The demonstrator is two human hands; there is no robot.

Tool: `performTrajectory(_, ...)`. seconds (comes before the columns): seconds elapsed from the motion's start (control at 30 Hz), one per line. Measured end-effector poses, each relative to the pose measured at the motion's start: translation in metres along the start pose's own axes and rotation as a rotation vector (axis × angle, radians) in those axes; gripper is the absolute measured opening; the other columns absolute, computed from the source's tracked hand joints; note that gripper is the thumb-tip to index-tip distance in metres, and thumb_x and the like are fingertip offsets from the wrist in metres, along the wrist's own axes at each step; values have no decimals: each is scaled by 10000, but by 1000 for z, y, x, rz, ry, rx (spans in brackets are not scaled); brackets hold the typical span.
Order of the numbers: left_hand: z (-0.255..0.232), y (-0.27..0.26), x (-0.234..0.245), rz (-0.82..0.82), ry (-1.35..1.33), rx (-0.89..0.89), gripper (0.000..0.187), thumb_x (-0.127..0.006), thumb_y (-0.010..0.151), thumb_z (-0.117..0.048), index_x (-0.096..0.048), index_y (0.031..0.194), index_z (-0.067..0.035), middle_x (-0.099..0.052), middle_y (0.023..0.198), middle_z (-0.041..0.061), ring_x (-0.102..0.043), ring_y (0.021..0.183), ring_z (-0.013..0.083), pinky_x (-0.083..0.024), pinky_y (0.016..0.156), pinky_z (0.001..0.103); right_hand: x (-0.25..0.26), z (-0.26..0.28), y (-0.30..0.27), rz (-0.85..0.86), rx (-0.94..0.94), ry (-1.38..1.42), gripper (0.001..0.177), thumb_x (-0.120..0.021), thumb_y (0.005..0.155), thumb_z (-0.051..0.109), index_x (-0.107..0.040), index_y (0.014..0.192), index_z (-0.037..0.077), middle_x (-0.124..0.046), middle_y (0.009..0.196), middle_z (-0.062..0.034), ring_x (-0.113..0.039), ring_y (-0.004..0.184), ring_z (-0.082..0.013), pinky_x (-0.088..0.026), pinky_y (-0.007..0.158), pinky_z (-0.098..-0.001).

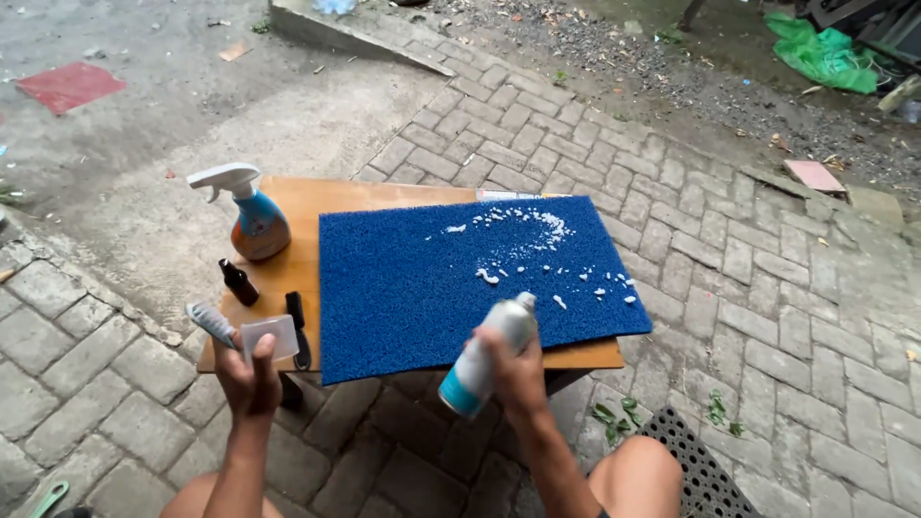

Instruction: Cleaning a blue textured mat using spray and a brush.

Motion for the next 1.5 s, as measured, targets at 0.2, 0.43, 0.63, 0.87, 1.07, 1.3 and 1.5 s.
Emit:
performTrajectory(0.2, 47, 3, 9, 145, -68, 164, 329, -598, 954, -344, -524, 998, -26, -501, 878, 22, -489, 844, 144, -433, 792, 307, -11, -6, 10, 55, -28, -40, 617, -820, 805, 363, -519, 1201, -2, -675, 968, -167, -729, 863, -304, -636, 735, -452)
performTrajectory(0.43, 39, 3, 14, 162, -171, 378, 313, -546, 948, -359, -533, 995, -49, -491, 878, -1, -460, 829, 130, -387, 754, 281, -31, 5, -5, 25, 163, -424, 666, -843, 751, 358, -543, 1227, 3, -713, 1052, -152, -746, 964, -296, -645, 841, -459)
performTrajectory(0.63, 56, 2, 11, 171, -238, 427, 340, -530, 965, -370, -536, 1023, -35, -518, 906, 11, -476, 842, 127, -396, 764, 274, -24, 4, 0, 214, -81, -10, 594, -846, 748, 294, -598, 1192, -14, -734, 1048, -170, -748, 968, -311, -633, 878, -503)
performTrajectory(0.87, 53, -3, 8, 262, -101, 247, 352, -562, 939, -355, -561, 1026, -14, -549, 888, 42, -530, 831, 145, -455, 759, 298, -23, -12, 5, 311, -473, 438, 509, -817, 796, 299, -589, 1103, -39, -727, 973, -179, -749, 941, -326, -615, 848, -501)
performTrajectory(1.07, 56, 7, 5, 236, -133, 274, 375, -570, 957, -363, -545, 1004, 8, -524, 888, 58, -518, 822, 159, -459, 740, 310, -15, -34, 10, 367, -159, 29, 431, -811, 833, 190, -591, 1131, -30, -717, 984, -169, -751, 921, -309, -630, 848, -512)
performTrajectory(1.3, 51, 4, 6, 249, -124, 344, 381, -555, 954, -382, -566, 970, -1, -566, 857, 66, -552, 775, 164, -485, 699, 318, -54, -15, -12, 161, 499, -806, 558, -886, 742, 216, -575, 1158, 13, -713, 995, -145, -701, 910, -284, -612, 802, -487)
performTrajectory(1.5, 36, 3, 8, 232, -200, 392, 371, -575, 929, -366, -518, 1017, -11, -540, 846, 51, -547, 760, 162, -484, 686, 324, -73, -6, -19, 86, 501, -1069, 608, -879, 695, 399, -611, 1133, 76, -780, 968, -83, -792, 919, -232, -636, 794, -409)
Point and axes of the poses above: each hand's wrist, its own y-axis towards the middle knuckle, its own x-axis out of the back of the hand, z = x × y, the point moved 2 cm from there along y, towards the middle knuckle
